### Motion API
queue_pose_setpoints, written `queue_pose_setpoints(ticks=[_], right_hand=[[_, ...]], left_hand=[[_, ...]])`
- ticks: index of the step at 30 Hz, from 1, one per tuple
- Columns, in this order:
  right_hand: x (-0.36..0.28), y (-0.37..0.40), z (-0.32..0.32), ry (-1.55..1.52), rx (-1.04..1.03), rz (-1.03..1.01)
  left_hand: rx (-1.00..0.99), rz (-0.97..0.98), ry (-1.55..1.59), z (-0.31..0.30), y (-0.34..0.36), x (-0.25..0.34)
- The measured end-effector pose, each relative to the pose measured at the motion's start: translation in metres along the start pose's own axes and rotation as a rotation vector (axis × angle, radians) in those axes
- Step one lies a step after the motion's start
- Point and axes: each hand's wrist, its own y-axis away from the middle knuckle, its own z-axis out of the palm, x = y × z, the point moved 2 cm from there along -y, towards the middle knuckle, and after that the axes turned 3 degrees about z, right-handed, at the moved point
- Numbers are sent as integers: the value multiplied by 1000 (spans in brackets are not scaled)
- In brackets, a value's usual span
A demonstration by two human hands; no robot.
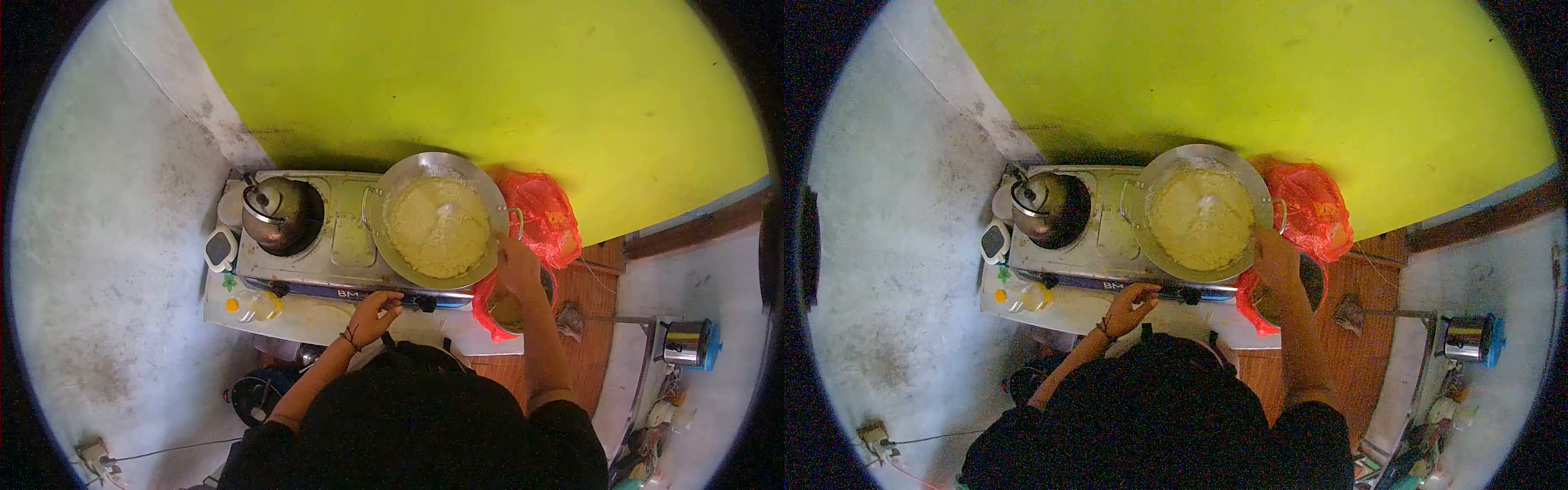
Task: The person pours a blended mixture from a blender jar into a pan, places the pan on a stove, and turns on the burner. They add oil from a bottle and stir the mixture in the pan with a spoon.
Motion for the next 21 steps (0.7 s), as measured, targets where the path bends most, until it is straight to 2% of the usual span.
queue_pose_setpoints(ticks=[3, 6, 11, 13, 15, 18, 21], right_hand=[[2, -36, 17, 245, -129, 153], [6, -60, 35, 302, -37, 9], [21, -48, 46, 416, 10, 75], [8, -30, 31, 372, -93, 191], [-9, -9, 14, 230, -282, 397], [-24, 33, 10, 115, -199, 327], [-59, 49, -4, 43, -386, 445]], left_hand=[[0, 8, -2, 1, 0, 3], [-9, 13, -6, 0, -1, 9], [1, 26, -4, -3, -1, 10], [4, 13, -2, -4, 0, 9], [8, 4, 17, -4, 0, 7], [7, 1, 47, -3, 0, 5], [-2, 7, 27, -3, -3, 10]])
